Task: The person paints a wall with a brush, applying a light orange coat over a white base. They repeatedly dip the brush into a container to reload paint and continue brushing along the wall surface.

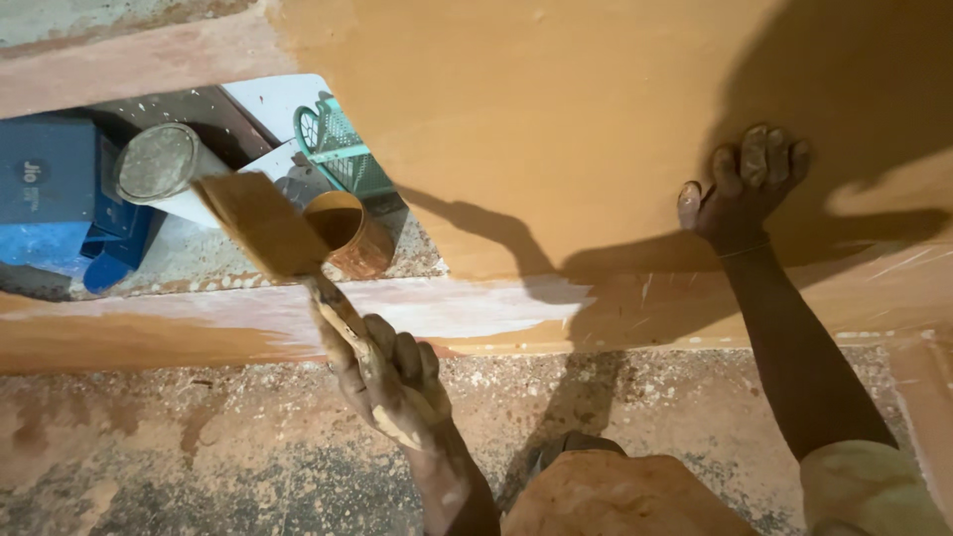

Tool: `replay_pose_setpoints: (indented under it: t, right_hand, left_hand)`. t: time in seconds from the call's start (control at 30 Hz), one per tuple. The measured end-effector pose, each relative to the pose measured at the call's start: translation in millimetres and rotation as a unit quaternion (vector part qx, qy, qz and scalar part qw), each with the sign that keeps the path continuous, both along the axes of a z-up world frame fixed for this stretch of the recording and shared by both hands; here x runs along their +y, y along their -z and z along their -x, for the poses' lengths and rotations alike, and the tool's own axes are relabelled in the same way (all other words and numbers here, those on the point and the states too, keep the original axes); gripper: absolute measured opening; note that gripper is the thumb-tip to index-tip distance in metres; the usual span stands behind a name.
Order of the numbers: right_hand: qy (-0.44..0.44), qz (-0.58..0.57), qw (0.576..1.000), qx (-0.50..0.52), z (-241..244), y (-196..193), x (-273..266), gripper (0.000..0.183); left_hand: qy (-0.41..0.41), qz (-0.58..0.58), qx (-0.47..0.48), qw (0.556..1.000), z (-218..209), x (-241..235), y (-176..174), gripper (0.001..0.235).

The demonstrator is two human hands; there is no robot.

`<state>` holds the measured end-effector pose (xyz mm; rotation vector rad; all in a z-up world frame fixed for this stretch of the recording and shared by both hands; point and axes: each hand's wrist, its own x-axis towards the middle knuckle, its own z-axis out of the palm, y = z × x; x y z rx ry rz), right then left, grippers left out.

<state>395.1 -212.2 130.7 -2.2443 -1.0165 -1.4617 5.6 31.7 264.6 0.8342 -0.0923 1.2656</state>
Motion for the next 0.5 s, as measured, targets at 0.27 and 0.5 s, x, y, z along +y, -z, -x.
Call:
replay_pose_setpoints:
  t: [0.27,0.5]
  right_hand:
    - [0.0,-0.003,0.999,0.035,3.1,-5.7,-0.1,0.053]
    - [0.017,0.002,1.0,-0.019,6.4,-14.2,2.1,0.055]
  left_hand:
    - [-0.129,-0.275,0.269,0.914,-34.5,22.8,-42.1,0.046]
    - [-0.033,-0.197,0.343,0.918,-30.1,12.1,72.4,0.048]
